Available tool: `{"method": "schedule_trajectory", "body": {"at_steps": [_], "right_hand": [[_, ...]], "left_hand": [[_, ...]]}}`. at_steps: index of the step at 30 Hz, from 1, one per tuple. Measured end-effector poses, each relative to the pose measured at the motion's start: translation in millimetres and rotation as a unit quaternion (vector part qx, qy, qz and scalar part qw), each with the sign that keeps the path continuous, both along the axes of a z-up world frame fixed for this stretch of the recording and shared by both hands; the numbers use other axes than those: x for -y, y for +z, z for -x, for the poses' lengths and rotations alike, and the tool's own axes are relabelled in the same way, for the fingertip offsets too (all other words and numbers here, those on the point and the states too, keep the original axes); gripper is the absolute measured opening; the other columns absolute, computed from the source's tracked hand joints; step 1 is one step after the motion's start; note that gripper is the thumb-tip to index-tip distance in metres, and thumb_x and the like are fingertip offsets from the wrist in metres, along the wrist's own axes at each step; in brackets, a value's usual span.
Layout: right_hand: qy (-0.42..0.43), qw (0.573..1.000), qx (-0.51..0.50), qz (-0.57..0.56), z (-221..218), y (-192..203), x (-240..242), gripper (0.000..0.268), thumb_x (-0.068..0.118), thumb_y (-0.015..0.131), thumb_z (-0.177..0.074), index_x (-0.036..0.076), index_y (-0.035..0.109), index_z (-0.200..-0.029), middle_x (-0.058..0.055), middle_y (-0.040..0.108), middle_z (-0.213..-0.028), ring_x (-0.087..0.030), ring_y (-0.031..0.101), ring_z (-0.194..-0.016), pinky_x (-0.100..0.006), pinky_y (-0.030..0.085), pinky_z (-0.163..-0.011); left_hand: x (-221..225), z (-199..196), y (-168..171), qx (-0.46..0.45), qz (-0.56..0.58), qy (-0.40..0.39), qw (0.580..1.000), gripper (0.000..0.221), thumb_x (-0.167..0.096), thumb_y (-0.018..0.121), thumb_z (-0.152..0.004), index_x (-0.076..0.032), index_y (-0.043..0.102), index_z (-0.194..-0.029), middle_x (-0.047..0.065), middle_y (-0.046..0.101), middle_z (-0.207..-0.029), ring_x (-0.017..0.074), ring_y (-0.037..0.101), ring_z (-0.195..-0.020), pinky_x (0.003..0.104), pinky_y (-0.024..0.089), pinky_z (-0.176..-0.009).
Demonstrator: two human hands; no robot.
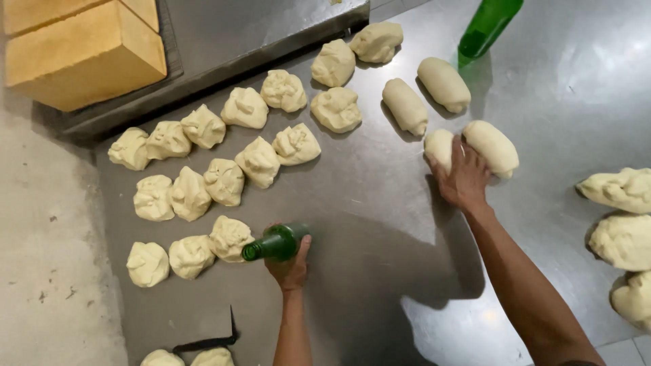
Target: Flattening portions of bread dough using a glass bottle as a rolling pin and then rolling them into loaf shapes.
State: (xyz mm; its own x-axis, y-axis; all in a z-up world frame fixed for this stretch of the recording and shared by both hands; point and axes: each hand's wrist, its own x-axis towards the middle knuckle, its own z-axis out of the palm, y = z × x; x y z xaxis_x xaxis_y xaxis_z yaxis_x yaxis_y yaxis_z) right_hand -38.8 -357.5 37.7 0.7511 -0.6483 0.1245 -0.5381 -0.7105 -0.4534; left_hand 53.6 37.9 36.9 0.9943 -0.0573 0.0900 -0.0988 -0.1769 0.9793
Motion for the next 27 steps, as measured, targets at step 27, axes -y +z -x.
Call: {"method": "schedule_trajectory", "body": {"at_steps": [27], "right_hand": [[0.13,0.974,-0.049,-0.179,-303,62,132,0.05,0.023,0.074,-0.094,0.017,0.066,-0.143,-0.016,0.073,-0.128,-0.033,0.071,-0.107,-0.045,0.057,-0.096]], "left_hand": [[-12,53,-52,0.004,0.002,0.051,0.999,0.082,-0.018,0.09,-0.071,-0.007,0.045,-0.138,0.013,0.057,-0.135,0.0276,0.06,-0.123,0.044,0.055,-0.105]]}}
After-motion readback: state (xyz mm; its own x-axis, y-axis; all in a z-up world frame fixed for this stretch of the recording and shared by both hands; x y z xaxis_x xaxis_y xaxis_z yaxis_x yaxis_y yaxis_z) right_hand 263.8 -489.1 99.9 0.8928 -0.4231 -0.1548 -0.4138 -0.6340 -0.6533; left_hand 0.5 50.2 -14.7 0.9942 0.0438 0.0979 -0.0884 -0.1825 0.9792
